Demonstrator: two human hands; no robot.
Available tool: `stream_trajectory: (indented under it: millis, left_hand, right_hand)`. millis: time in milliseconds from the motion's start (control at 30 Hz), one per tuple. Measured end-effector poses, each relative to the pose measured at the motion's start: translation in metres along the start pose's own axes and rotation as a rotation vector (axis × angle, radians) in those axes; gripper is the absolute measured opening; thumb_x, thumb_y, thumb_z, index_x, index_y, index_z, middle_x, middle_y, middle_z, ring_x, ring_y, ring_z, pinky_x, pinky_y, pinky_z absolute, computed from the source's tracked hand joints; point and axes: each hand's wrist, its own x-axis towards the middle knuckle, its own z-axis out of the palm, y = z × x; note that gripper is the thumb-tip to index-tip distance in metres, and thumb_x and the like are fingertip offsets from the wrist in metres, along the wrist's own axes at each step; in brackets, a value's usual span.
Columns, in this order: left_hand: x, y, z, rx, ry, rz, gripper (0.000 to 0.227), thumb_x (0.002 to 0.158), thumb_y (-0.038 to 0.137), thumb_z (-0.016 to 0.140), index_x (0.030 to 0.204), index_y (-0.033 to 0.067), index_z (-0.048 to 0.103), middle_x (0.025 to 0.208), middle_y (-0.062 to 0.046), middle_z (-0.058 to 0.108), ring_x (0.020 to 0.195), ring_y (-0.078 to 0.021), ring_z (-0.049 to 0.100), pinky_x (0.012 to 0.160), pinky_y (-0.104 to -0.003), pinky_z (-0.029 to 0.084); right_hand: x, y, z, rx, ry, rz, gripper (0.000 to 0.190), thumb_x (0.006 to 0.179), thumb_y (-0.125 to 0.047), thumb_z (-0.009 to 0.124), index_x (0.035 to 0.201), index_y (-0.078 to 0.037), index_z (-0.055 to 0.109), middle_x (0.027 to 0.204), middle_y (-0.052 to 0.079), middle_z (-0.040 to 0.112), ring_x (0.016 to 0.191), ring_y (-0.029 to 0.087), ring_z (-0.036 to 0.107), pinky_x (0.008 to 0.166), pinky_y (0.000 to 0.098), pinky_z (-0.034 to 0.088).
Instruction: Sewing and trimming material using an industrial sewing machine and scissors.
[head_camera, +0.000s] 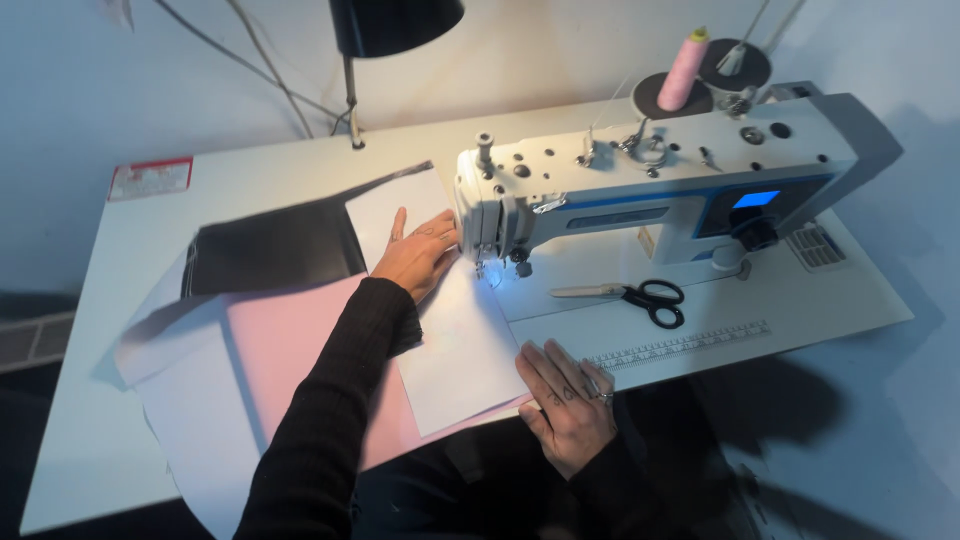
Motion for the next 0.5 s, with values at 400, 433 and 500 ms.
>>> stream_trajectory:
  millis: [400,433,500]
  left_hand:
    - [0.059,-0.012,-0.019,0.292,-0.331,0.232,0.051,0.089,0.045,0.073,0.130,0.0161,0.064,0.126,-0.013,0.065,0.129,-0.0294,0.054,0.125,-0.062,0.015]
    - [0.066,-0.016,-0.015,0.248,-0.338,0.243,0.059,0.087,0.046,0.075,0.136,0.0164,0.061,0.127,-0.014,0.064,0.130,-0.0312,0.052,0.124,-0.063,0.014]
    - [0.077,-0.032,-0.004,0.189,-0.345,0.250,0.067,0.081,0.044,0.078,0.139,0.0165,0.057,0.132,-0.014,0.062,0.131,-0.0320,0.050,0.123,-0.063,0.012]
  right_hand:
    - [0.061,-0.021,0.016,0.005,-0.406,0.033,0.086,0.095,-0.062,0.053,0.157,-0.008,0.026,0.167,0.009,0.021,0.153,0.029,0.015,0.117,0.0647,0.000]
    - [0.068,-0.023,0.013,0.030,-0.547,0.127,0.098,0.091,-0.065,0.054,0.158,-0.004,0.016,0.168,0.013,0.014,0.154,0.029,0.010,0.120,0.0606,0.000]
    - [0.070,-0.026,0.012,0.053,-0.507,0.108,0.101,0.091,-0.065,0.056,0.158,-0.001,0.014,0.167,0.016,0.014,0.154,0.031,0.009,0.120,0.0585,0.001]
